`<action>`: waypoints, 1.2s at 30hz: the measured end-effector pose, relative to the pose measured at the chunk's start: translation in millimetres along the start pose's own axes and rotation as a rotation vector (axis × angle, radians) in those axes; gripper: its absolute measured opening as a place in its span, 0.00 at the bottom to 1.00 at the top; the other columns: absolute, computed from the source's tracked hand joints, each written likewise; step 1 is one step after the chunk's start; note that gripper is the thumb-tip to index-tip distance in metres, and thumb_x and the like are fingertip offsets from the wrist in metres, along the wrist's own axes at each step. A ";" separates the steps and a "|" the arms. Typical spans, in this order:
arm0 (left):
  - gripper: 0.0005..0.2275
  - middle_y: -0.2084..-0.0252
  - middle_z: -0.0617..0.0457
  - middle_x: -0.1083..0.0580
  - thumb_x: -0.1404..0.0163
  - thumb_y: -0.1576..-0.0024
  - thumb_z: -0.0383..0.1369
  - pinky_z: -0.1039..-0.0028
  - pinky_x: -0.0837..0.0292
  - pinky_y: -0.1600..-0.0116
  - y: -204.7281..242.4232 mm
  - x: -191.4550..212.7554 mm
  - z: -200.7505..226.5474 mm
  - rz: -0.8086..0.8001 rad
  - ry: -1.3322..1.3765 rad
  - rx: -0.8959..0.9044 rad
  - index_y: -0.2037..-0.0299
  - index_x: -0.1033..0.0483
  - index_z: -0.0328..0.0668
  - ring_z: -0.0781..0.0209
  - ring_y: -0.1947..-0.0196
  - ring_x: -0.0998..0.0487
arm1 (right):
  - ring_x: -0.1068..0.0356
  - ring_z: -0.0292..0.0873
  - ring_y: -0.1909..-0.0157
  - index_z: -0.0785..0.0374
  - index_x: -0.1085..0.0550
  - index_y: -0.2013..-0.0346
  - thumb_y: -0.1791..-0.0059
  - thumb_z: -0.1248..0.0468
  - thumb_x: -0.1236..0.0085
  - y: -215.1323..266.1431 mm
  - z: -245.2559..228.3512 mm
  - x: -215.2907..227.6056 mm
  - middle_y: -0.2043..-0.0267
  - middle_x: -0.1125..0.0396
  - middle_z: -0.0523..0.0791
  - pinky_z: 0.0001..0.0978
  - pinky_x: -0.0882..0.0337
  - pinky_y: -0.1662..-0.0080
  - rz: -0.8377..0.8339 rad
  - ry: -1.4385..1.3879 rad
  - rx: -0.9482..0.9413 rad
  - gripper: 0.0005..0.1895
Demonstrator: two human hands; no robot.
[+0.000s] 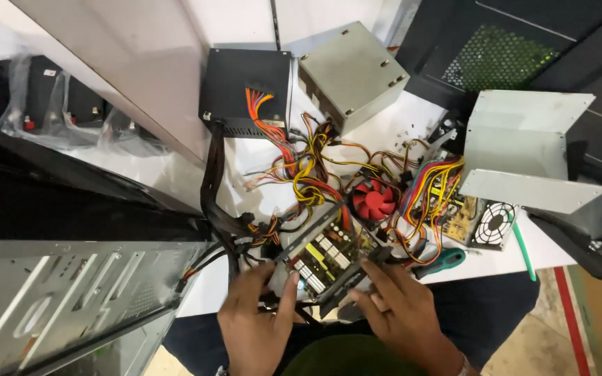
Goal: The person handles a computer power supply unit, placing it on a white table among various wires and components. They use a screwdriver to tighten screws on the power supply unit, securing it in place.
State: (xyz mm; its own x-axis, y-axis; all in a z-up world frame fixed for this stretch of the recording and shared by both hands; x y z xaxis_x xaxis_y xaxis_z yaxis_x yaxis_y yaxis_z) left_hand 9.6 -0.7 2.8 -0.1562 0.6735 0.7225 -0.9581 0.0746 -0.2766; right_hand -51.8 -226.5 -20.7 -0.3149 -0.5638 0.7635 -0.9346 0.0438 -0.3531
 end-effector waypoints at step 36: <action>0.06 0.71 0.46 0.24 0.44 0.39 0.26 0.66 0.31 0.76 -59.1 -67.6 -6.5 0.188 -0.106 -0.440 0.59 0.20 0.27 0.54 0.77 0.26 | 0.26 0.57 0.49 0.66 0.23 0.59 0.51 0.64 0.38 6.9 51.4 66.5 0.48 0.29 0.55 0.48 0.26 0.50 0.251 0.090 0.200 0.09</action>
State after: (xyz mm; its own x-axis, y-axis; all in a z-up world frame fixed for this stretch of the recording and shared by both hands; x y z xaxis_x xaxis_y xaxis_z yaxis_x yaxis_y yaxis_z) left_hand 78.3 -46.0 -33.9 -0.3620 0.6284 0.6885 -0.7223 0.2779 -0.6333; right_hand -70.7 -306.1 -0.2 -0.5526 -0.4804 0.6810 -0.7780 0.0045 -0.6282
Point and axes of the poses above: each hand's wrist, its own y-axis away from the middle knuckle, its own x-axis out of the back of the hand, z = x × y, the point moved 1 cm from there along -y, towards the middle knuckle
